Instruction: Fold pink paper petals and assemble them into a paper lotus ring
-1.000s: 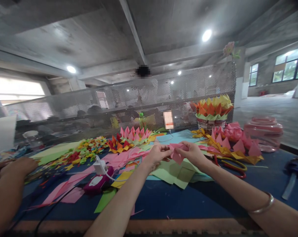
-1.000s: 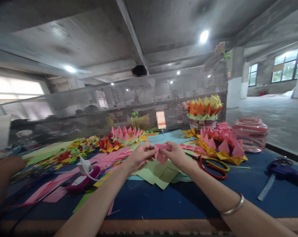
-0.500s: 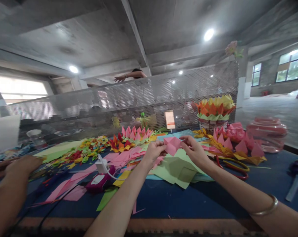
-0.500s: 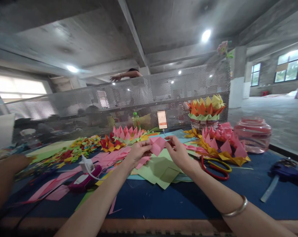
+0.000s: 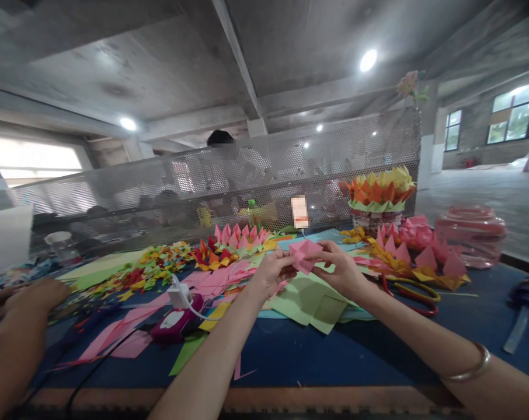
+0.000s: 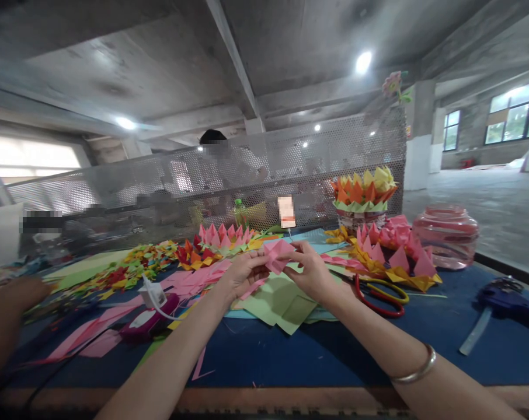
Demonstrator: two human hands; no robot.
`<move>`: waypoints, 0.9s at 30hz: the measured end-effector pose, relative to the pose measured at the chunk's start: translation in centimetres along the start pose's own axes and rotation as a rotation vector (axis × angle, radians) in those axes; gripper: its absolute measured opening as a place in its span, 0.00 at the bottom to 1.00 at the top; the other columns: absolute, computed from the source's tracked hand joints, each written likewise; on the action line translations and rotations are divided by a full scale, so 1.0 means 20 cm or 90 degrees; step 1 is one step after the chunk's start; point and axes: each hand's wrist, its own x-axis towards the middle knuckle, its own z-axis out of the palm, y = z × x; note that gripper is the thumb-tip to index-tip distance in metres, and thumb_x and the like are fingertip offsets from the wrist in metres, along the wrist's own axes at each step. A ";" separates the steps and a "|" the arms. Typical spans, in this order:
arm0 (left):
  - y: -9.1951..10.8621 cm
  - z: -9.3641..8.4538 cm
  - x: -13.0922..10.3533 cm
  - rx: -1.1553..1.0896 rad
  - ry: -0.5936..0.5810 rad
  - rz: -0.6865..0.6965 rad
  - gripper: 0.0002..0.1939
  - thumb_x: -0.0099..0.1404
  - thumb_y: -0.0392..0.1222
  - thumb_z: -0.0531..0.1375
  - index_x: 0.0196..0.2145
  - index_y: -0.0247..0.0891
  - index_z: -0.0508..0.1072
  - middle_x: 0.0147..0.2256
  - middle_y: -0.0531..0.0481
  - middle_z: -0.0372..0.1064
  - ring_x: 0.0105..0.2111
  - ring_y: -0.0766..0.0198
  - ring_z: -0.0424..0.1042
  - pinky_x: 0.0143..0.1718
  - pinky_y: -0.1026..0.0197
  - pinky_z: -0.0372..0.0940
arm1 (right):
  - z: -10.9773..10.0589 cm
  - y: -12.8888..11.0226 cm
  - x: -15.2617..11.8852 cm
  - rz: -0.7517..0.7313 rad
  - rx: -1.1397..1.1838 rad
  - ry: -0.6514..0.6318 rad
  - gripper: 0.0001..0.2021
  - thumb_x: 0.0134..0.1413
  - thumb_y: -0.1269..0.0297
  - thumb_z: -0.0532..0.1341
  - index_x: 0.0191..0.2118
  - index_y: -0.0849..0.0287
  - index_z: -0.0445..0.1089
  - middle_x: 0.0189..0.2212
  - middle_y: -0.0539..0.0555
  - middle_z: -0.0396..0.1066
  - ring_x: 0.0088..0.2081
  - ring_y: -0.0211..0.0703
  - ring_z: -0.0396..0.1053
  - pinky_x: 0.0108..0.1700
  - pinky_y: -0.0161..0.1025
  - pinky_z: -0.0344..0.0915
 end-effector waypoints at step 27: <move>0.04 0.06 -0.04 -0.102 -0.020 0.044 0.07 0.55 0.29 0.60 0.34 0.30 0.73 0.32 0.45 0.74 0.28 0.67 0.74 0.34 0.67 0.69 | -0.01 -0.02 0.02 0.007 0.050 0.004 0.21 0.42 0.79 0.53 0.41 0.52 0.72 0.41 0.54 0.63 0.40 0.42 0.65 0.34 0.35 0.65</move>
